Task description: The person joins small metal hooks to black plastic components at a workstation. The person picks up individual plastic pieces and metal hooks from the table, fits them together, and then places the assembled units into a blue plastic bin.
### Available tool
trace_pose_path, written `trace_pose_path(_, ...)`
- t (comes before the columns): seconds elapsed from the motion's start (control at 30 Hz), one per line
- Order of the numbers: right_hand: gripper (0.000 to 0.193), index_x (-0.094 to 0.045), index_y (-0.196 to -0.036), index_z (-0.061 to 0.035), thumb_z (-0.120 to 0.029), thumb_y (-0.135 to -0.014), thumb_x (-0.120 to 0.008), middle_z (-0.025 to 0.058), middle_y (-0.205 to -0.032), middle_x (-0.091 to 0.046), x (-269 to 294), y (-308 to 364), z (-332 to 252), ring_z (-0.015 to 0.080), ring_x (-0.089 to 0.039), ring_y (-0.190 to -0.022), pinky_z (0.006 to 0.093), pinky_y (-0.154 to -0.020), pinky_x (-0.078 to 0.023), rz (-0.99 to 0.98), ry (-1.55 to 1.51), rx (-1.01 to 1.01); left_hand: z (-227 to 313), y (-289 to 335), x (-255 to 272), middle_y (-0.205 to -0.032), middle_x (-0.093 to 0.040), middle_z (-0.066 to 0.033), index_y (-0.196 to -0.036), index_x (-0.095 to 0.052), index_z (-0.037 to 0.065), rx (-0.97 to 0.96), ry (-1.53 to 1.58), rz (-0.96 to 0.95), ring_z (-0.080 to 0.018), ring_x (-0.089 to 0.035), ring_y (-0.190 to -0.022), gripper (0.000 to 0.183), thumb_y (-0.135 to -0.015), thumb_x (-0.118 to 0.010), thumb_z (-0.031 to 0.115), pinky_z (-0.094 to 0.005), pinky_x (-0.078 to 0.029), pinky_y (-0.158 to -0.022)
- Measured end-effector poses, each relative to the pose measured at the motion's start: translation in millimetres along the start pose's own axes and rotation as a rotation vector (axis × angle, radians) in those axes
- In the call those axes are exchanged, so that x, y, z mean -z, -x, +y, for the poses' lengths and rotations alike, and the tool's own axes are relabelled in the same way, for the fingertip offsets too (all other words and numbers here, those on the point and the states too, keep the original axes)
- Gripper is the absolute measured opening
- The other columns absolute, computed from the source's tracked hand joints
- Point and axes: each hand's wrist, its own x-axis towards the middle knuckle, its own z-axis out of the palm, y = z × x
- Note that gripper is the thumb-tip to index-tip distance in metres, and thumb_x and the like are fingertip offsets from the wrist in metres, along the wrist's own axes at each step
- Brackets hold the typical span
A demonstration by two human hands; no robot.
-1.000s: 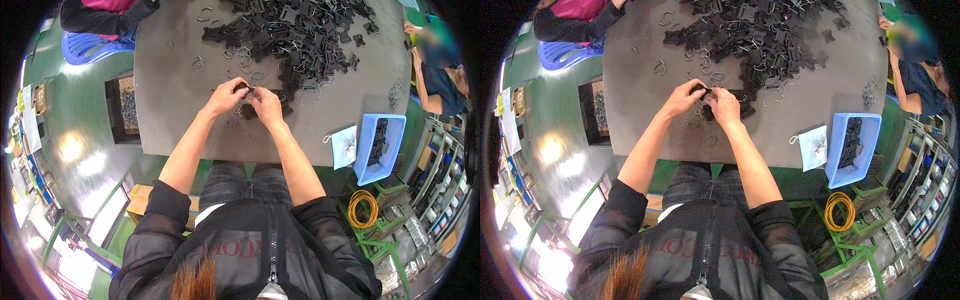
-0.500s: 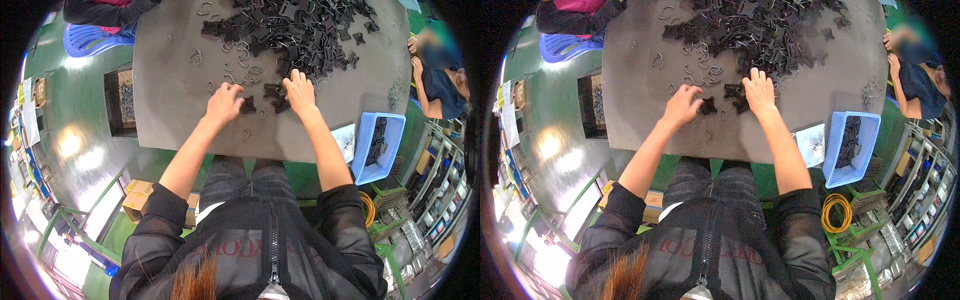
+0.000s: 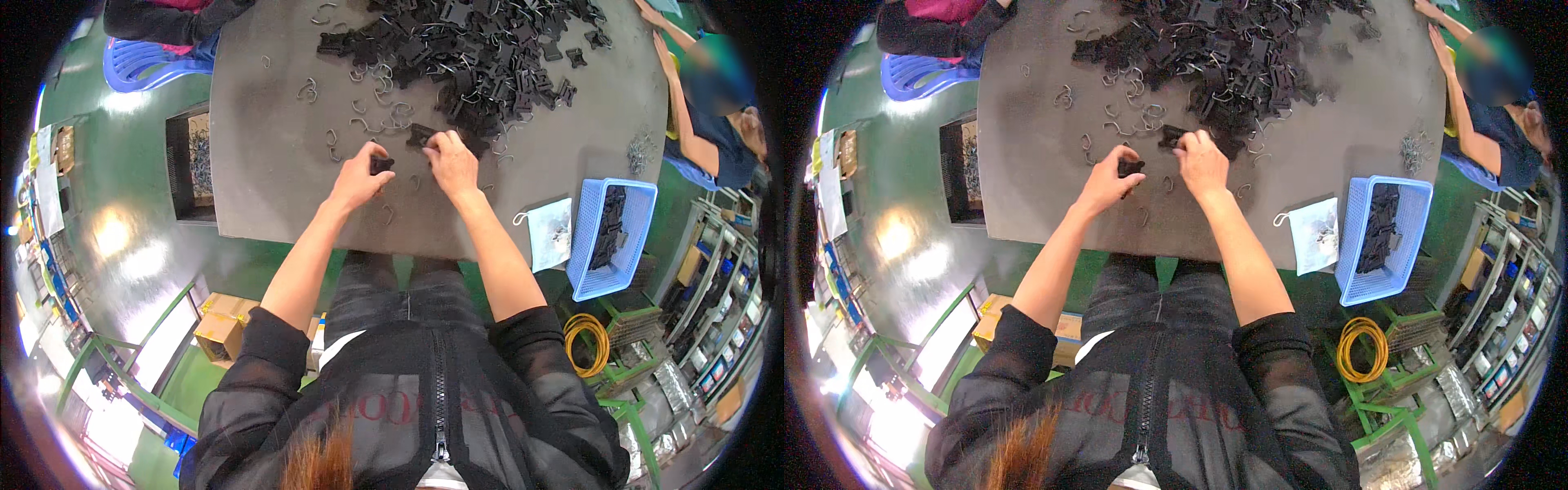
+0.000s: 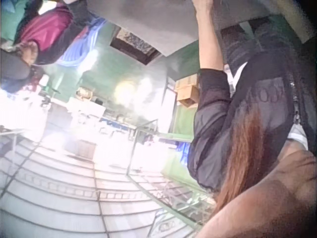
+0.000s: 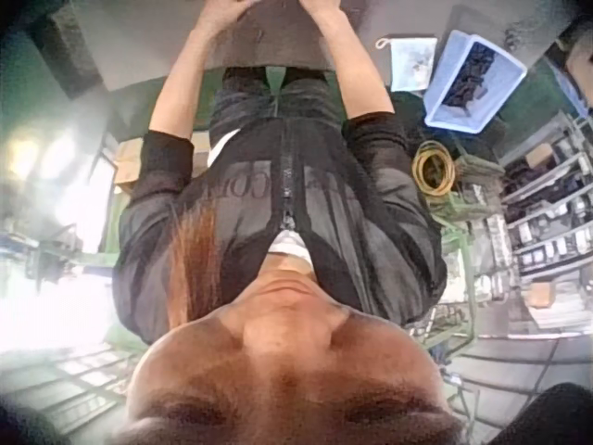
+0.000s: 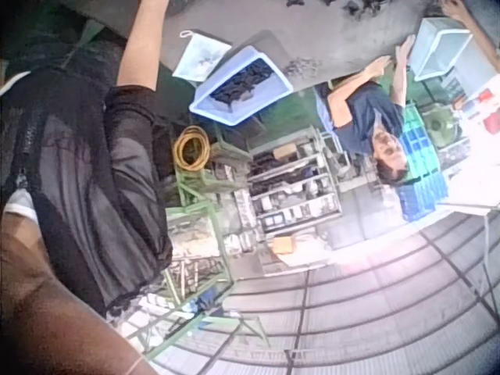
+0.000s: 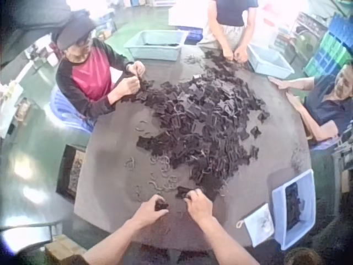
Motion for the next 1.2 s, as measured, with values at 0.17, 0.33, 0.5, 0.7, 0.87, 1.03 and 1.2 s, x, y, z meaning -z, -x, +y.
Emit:
trace_pose_path(0.17, 0.040, -0.054, -0.100, -0.0077, -0.018, -0.069, -0.076, 0.0105, -0.101, -0.051, 7.1, -10.6, -18.6, 0.0296, -0.058, -0.094, 0.0401, -0.072, -0.051, 0.049, 0.072, -0.014, -20.7, 17.3, 14.6, -0.106, -0.060, -0.0121, -0.129, -0.039, 0.011, 0.036, 0.775, -0.204, -0.0257, -0.064, -0.092, 0.052, -0.083, -0.063, 0.007, -0.0347, -0.055, -0.068)
trace_pose_path(0.33, 0.040, -0.057, -0.099, -0.0071, -0.019, -0.067, -0.077, 0.0109, -0.098, -0.057, 2.8, -22.7, -24.9, 0.0313, -0.059, -0.093, 0.0410, -0.076, -0.048, -0.094, 0.059, -0.170, -38.3, 9.3, -4.3, -0.119, -0.054, -0.0117, -0.129, -0.039, 0.013, -0.002, 1.019, -0.153, -0.0276, -0.059, -0.105, 0.042, -0.091, -0.055, 0.022, -0.0427, -0.053, -0.079)
trace_pose_path(0.5, 0.039, -0.061, -0.095, -0.0073, -0.025, -0.066, -0.078, 0.0117, -0.099, -0.060, 28.6, -2.0, -36.0, 0.0305, -0.059, -0.094, 0.0400, -0.080, -0.048, -0.305, -0.359, -0.168, -28.6, -2.9, -22.7, -0.114, -0.056, -0.0112, -0.123, -0.047, 0.012, 0.012, 1.418, -0.089, -0.0298, -0.058, -0.103, 0.047, -0.095, -0.037, 0.049, -0.0483, -0.053, -0.078)
trace_pose_path(0.7, 0.044, -0.057, -0.102, -0.0102, -0.024, -0.067, -0.079, 0.0098, -0.106, -0.055, 40.6, 9.5, 31.4, 0.0298, -0.058, -0.095, 0.0400, -0.080, -0.049, 0.130, 0.256, -0.443, -30.5, -22.0, -31.9, -0.113, -0.056, -0.0121, -0.115, -0.053, 0.010, -0.058, 1.478, -0.191, -0.0342, -0.058, -0.103, 0.042, -0.096, -0.039, 0.044, -0.0485, -0.054, -0.076)
trace_pose_path(0.87, 0.037, -0.062, -0.091, -0.0054, -0.021, -0.063, -0.081, 0.0110, -0.082, -0.065, 51.3, 7.7, 27.9, 0.0252, -0.063, -0.079, 0.0352, -0.072, -0.049, -0.096, -0.234, -0.479, -27.1, -18.9, -35.6, -0.113, -0.056, -0.0125, -0.116, -0.053, 0.011, 0.002, 1.427, -0.190, -0.0346, -0.057, -0.105, 0.044, -0.095, -0.039, 0.047, -0.0512, -0.053, -0.077)
trace_pose_path(1.03, 0.049, -0.058, -0.097, -0.0049, -0.028, -0.062, -0.082, 0.0085, -0.083, -0.061, 40.8, 26.3, -9.8, 0.0257, -0.060, -0.090, 0.0383, -0.075, -0.048, 0.016, 0.059, -0.413, -19.4, -13.9, -43.9, -0.113, -0.056, -0.0117, -0.117, -0.052, 0.012, 0.013, 1.492, -0.194, -0.0337, -0.057, -0.102, 0.045, -0.094, -0.041, 0.048, -0.0504, -0.053, -0.076)
trace_pose_path(1.2, 0.041, -0.054, -0.096, -0.0060, -0.024, -0.067, -0.078, 0.0086, -0.085, -0.060, 5.5, 34.8, 3.4, 0.0284, -0.058, -0.093, 0.0419, -0.075, -0.047, -0.031, 0.123, -0.307, -24.0, -18.1, -49.0, -0.108, -0.057, -0.0093, -0.113, -0.055, 0.011, -0.013, 1.440, -0.095, -0.0297, -0.060, -0.098, 0.040, -0.094, -0.045, 0.045, -0.0452, -0.055, -0.072)
